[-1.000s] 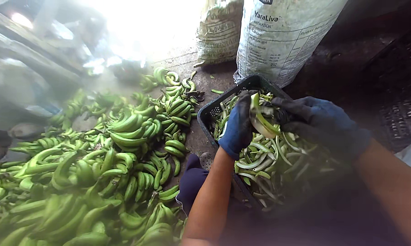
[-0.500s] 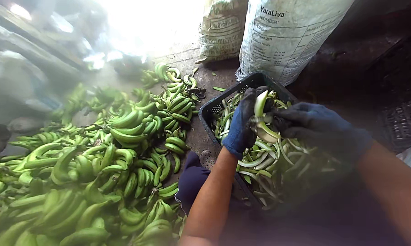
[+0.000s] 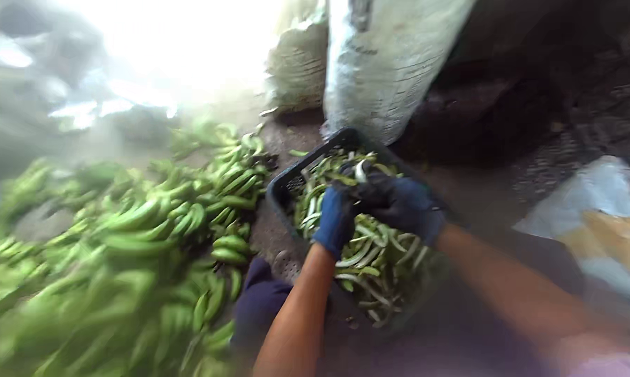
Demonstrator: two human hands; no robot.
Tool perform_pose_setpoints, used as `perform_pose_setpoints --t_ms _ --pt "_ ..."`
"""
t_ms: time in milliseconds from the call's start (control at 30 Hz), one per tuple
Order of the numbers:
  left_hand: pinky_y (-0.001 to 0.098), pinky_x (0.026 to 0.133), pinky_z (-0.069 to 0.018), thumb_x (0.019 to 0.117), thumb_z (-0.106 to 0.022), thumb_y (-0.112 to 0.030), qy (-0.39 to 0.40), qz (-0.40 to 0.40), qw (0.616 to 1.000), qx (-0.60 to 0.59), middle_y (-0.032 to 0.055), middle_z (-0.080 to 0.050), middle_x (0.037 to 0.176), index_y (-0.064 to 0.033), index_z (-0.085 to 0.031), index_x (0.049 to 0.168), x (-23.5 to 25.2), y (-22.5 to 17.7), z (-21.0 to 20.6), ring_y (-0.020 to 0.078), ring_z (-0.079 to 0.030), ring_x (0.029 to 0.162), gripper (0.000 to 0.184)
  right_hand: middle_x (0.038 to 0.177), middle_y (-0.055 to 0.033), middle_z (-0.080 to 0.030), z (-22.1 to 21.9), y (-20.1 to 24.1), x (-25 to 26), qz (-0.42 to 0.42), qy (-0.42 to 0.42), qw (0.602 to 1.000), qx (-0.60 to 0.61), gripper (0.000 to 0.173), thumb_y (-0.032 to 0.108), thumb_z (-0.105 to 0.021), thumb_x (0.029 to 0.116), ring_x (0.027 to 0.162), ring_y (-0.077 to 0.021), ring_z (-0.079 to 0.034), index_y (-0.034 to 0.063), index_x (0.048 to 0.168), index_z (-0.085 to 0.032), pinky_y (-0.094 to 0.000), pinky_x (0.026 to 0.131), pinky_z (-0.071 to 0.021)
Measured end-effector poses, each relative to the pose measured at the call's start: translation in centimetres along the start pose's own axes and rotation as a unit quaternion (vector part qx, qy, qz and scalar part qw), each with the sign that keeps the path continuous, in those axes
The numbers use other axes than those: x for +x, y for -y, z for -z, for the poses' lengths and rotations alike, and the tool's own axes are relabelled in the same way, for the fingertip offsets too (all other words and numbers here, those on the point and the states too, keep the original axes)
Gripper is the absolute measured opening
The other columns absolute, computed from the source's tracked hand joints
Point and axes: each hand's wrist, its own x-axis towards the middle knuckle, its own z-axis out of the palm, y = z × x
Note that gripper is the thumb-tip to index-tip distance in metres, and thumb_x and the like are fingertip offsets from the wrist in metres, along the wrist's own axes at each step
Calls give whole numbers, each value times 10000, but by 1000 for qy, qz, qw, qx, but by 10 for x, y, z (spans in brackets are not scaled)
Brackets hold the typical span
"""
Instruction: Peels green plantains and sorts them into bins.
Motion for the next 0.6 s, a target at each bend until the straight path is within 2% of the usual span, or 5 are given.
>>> perform_pose_setpoints --t_ms 167,300,400,467,600 --pt "481 908 -596 1083 -429 -375 73 166 926 -332 158 -491 1481 -155 -313 1582 16 -24 -38 314 -633 1191 557 1091 -90 -698 40 -43 -37 -195 -8 876 441 376 178 -620 982 860 -162 -679 76 1342 -580 -335 717 -590" --pt "462 1038 -486 1050 -386 -474 86 68 994 -18 118 -486 1531 -135 -474 1517 18 -11 -44 238 -541 1320 584 1067 -32 -681 151 -62 -71 -74 -185 919 339 347 283 -375 1094 834 -104 -656 106 1309 -581 -285 692 -579" --pt "527 1148 -389 1050 -348 -507 131 35 986 95 143 -446 1565 -137 -494 1506 17 -6 -49 293 -445 1427 605 672 37 -624 270 -35 -80 -68 -406 824 390 469 248 -177 1064 575 -54 -590 167 848 -585 -218 550 -528" --pt "533 1138 -393 1072 -360 -495 197 61 973 105 159 -497 1517 -124 -489 1506 11 -27 -47 301 -488 1388 585 770 2 -618 331 -68 -105 104 -378 798 457 487 334 -111 1060 717 -124 -615 162 927 -547 -309 695 -550" --pt "591 984 -485 1066 -417 -513 389 82 881 256 159 -640 1307 -168 -574 1422 -18 -109 -41 322 -630 1180 520 816 24 -621 287 -68 -125 89 -350 825 435 465 382 -167 1086 783 -114 -626 196 936 -566 -313 738 -558"
